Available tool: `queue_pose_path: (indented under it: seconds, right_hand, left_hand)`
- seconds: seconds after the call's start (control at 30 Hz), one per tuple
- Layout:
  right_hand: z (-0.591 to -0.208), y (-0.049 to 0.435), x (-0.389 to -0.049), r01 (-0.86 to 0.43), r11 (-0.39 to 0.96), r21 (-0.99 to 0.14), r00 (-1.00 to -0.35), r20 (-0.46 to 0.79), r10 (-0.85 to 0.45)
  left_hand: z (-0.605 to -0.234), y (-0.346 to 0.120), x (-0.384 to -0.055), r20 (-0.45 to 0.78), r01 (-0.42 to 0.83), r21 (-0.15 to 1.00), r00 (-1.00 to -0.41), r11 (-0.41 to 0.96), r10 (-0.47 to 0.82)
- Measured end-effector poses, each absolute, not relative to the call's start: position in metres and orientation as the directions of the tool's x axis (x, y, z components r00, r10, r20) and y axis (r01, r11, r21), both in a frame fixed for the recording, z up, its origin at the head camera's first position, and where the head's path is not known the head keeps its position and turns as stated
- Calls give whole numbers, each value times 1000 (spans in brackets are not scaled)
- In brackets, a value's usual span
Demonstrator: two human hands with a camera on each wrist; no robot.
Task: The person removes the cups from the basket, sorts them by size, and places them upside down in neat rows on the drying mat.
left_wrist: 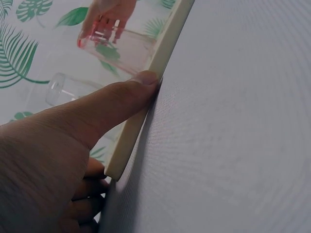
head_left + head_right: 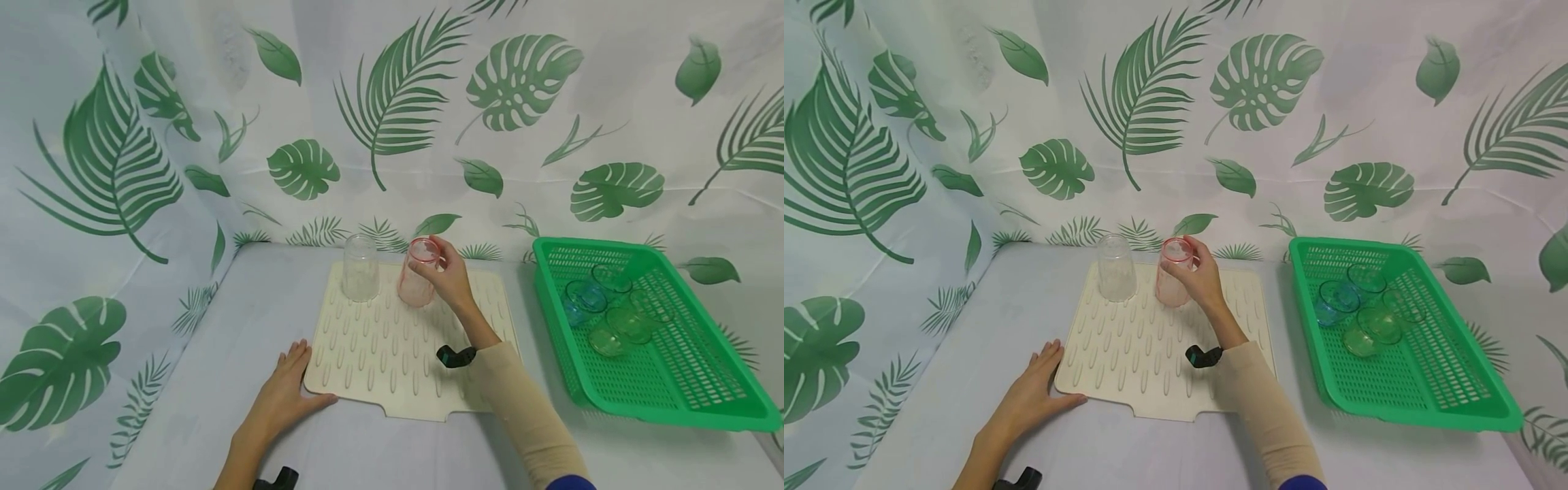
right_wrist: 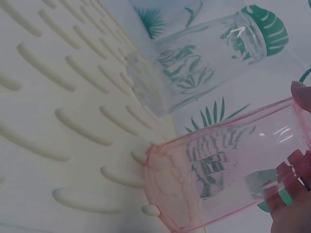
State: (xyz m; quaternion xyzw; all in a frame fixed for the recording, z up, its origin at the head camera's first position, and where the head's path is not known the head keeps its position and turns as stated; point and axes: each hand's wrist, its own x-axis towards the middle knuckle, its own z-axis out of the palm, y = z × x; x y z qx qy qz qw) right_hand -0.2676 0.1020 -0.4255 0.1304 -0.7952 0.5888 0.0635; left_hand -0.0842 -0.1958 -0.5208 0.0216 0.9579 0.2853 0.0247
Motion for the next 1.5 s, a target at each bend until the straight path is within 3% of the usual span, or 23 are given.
queue_pose_path:
  seconds: [0.3,0.73,1.1,1.5]
  right_hand:
    - [-417,103,-264,-286,295,-912,-956,251,-153]
    - [-394,113,-253,-397,263,-879,-917,365,-161]
    - [-408,139,-269,-462,270,-845,-886,455,-93]
    - [-390,160,-264,-539,272,-797,-834,550,-42]
  left_hand:
    - [-521,-196,-84,-24,35,548,-998,836,58]
    - [-522,-196,-85,-30,46,543,-997,839,74]
    - [-522,-195,-85,-21,50,553,-997,832,73]
    - [-520,-194,-84,-42,28,562,-997,826,62]
